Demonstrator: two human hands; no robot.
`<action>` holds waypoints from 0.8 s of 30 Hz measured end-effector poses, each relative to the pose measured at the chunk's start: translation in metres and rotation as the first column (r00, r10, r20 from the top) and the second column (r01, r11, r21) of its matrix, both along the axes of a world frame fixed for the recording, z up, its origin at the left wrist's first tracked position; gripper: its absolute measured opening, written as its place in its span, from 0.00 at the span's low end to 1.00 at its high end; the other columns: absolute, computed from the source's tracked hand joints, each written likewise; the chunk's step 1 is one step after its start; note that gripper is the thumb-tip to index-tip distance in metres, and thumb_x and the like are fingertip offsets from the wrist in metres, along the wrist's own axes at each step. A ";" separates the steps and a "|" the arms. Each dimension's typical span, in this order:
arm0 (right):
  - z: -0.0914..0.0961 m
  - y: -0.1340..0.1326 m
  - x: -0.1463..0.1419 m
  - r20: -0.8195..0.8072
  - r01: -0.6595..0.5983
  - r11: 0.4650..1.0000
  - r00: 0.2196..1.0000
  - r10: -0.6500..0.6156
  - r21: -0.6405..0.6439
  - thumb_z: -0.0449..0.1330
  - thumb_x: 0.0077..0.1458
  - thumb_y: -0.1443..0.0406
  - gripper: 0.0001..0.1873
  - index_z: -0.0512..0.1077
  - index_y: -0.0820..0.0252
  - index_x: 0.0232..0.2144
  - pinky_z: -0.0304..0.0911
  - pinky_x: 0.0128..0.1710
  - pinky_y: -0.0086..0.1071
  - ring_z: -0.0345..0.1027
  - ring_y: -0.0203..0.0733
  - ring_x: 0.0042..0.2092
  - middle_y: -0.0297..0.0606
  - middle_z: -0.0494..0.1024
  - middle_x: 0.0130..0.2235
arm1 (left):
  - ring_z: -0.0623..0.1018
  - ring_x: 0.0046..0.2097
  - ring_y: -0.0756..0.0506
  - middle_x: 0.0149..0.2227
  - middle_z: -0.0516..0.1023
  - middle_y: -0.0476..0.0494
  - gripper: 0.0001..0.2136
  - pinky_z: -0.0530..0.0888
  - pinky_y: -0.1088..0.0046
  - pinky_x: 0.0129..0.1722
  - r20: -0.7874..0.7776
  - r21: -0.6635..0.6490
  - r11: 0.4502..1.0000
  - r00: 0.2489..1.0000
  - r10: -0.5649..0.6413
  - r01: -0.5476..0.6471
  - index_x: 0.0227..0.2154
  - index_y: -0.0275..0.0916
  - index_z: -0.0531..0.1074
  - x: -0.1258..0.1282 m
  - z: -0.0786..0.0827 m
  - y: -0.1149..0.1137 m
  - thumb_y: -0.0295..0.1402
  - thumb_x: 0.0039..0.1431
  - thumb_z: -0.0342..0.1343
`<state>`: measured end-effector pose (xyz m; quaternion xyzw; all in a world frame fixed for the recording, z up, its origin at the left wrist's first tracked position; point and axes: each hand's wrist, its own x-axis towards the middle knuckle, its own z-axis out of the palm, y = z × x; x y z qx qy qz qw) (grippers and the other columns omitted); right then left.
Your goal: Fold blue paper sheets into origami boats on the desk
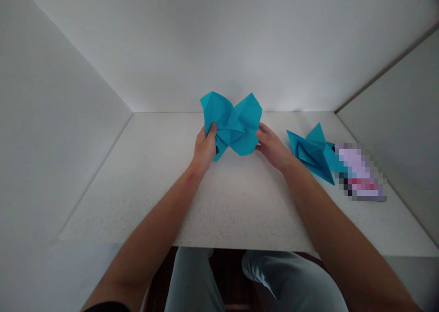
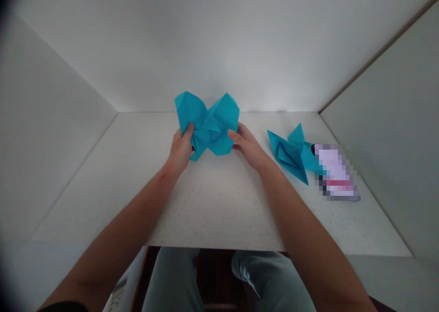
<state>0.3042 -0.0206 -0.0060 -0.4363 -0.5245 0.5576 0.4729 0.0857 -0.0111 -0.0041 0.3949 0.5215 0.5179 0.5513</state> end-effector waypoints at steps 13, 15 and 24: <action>-0.023 0.008 -0.003 -0.048 0.148 0.989 0.988 -0.149 -0.013 0.72 0.50 0.39 0.29 0.76 0.47 0.45 0.75 0.41 0.43 0.79 0.49 0.40 0.35 0.84 0.39 | 0.80 0.63 0.28 0.59 0.84 0.31 0.33 0.79 0.44 0.64 0.315 -0.078 0.910 0.876 -0.365 0.407 0.64 0.40 0.74 0.000 0.018 -0.017 0.55 0.64 0.65; -0.021 0.008 -0.001 -0.019 0.193 0.981 0.981 -0.193 0.013 0.70 0.52 0.38 0.28 0.74 0.47 0.44 0.75 0.40 0.42 0.78 0.49 0.40 0.34 0.83 0.39 | 0.80 0.64 0.28 0.59 0.84 0.31 0.32 0.78 0.44 0.65 0.319 -0.072 0.906 0.870 -0.375 0.417 0.64 0.40 0.75 -0.001 0.018 -0.017 0.55 0.64 0.65; -0.026 0.026 0.029 0.107 0.421 0.879 0.886 -0.451 0.222 0.61 0.58 0.33 0.29 0.68 0.44 0.47 0.69 0.39 0.38 0.74 0.49 0.42 0.34 0.80 0.41 | 0.82 0.61 0.29 0.57 0.84 0.30 0.32 0.80 0.45 0.63 0.229 -0.124 0.942 0.933 -0.279 0.312 0.64 0.40 0.75 -0.029 0.020 0.003 0.52 0.64 0.66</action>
